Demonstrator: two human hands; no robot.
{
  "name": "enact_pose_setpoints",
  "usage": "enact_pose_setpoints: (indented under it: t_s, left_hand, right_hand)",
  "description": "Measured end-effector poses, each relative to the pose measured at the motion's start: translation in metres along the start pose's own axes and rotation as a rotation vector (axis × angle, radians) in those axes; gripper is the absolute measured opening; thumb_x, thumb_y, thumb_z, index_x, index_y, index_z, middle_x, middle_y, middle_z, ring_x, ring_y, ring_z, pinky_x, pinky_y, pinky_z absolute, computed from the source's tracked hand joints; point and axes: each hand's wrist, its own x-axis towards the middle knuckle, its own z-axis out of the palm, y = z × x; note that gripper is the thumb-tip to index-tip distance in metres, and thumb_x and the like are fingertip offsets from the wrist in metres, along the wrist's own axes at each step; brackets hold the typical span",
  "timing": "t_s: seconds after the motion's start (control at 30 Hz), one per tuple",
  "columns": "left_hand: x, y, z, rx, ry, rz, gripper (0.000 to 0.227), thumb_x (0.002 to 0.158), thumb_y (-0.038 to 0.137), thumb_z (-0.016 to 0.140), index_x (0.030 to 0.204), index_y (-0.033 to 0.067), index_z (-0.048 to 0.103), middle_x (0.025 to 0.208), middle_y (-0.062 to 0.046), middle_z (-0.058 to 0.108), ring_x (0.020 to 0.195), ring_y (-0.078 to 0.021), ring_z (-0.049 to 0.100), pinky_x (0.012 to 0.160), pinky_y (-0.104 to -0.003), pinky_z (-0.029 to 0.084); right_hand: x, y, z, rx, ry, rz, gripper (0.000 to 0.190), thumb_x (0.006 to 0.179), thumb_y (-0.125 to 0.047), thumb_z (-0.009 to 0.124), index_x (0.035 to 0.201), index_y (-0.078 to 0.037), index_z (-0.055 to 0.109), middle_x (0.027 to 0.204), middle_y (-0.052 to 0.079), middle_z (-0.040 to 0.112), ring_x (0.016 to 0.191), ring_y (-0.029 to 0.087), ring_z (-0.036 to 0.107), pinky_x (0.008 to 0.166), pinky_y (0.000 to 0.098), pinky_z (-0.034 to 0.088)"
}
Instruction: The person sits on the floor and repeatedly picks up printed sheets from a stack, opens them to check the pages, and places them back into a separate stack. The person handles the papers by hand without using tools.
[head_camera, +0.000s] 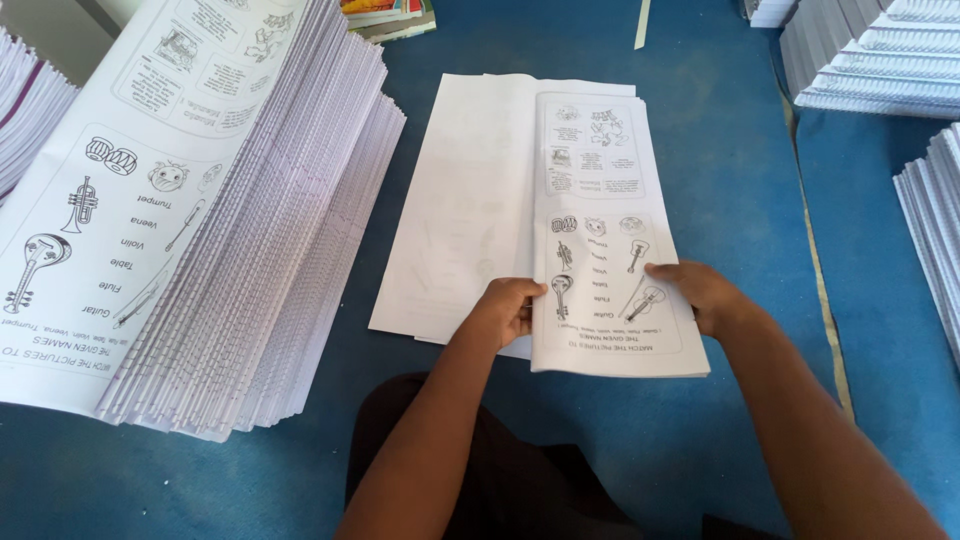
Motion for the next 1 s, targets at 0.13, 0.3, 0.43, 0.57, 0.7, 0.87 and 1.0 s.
enact_pose_setpoints:
  t_s: [0.13,0.3,0.43,0.57,0.7,0.87,1.0]
  left_hand:
    - [-0.012,-0.003,0.009,0.078,-0.042,-0.01,0.035,0.094,0.011,0.062,0.121,-0.0111,0.059,0.11,-0.019,0.067,0.095,-0.0304,0.068,0.085,-0.046,0.061]
    - [-0.015,-0.001,0.014,0.086,-0.083,0.011,0.038,0.1,0.016,0.051,0.129,-0.0093,0.053,0.115,-0.022,0.065,0.098,-0.0316,0.069,0.086,-0.047,0.061]
    - [-0.01,0.002,0.021,0.093,-0.085,0.112,0.038,0.1,0.015,0.049,0.131,-0.006,0.055,0.115,-0.02,0.066,0.098,-0.0289,0.069,0.084,-0.046,0.062]
    - [-0.002,0.009,0.041,0.131,-0.046,0.214,0.033,0.1,0.015,0.051,0.127,-0.0032,0.058,0.111,-0.016,0.068,0.093,-0.0259,0.069,0.08,-0.045,0.062]
    - [0.0,0.033,0.068,0.131,-0.04,0.317,0.029,0.098,0.013,0.056,0.122,-0.0025,0.062,0.103,-0.012,0.069,0.088,-0.0241,0.068,0.076,-0.044,0.06]
    - [-0.011,0.083,0.097,0.122,-0.098,0.426,0.027,0.098,0.016,0.058,0.119,0.0004,0.063,0.102,-0.01,0.071,0.09,-0.0211,0.07,0.078,-0.041,0.06]
    - [-0.025,0.102,0.114,0.151,-0.095,0.467,0.025,0.096,0.012,0.057,0.118,0.0019,0.062,0.101,-0.008,0.07,0.089,-0.0186,0.07,0.078,-0.04,0.06]
  right_hand:
    - [-0.01,-0.005,-0.007,-0.194,0.089,-0.123,0.048,0.097,-0.011,0.058,0.142,0.004,0.051,0.122,0.026,0.069,0.1,0.035,0.074,0.082,0.0485,0.064]
    - [-0.025,0.003,-0.016,-0.158,0.114,-0.218,0.054,0.096,-0.007,0.058,0.149,-0.002,0.047,0.12,0.023,0.07,0.095,0.033,0.074,0.08,0.0469,0.064]
    - [-0.04,0.013,-0.029,-0.131,0.095,-0.275,0.053,0.095,-0.007,0.058,0.148,-0.006,0.05,0.121,0.021,0.071,0.094,0.03,0.074,0.081,0.0439,0.063]
    - [-0.054,0.022,-0.042,-0.081,0.076,-0.367,0.05,0.095,-0.009,0.059,0.145,-0.005,0.054,0.119,0.018,0.072,0.096,0.026,0.073,0.082,0.0408,0.063]
    - [-0.07,0.022,-0.054,-0.013,0.101,-0.461,0.044,0.095,-0.011,0.061,0.139,-0.006,0.06,0.114,0.016,0.073,0.097,0.025,0.072,0.082,0.0396,0.063]
    - [-0.082,0.018,-0.062,0.091,0.04,-0.63,0.034,0.096,-0.012,0.063,0.129,-0.004,0.064,0.113,0.014,0.074,0.097,0.022,0.073,0.082,0.0367,0.062]
    - [-0.088,0.014,-0.065,0.1,0.028,-0.742,0.031,0.096,-0.011,0.065,0.126,-0.002,0.066,0.114,0.014,0.073,0.098,0.019,0.072,0.083,0.0339,0.06]
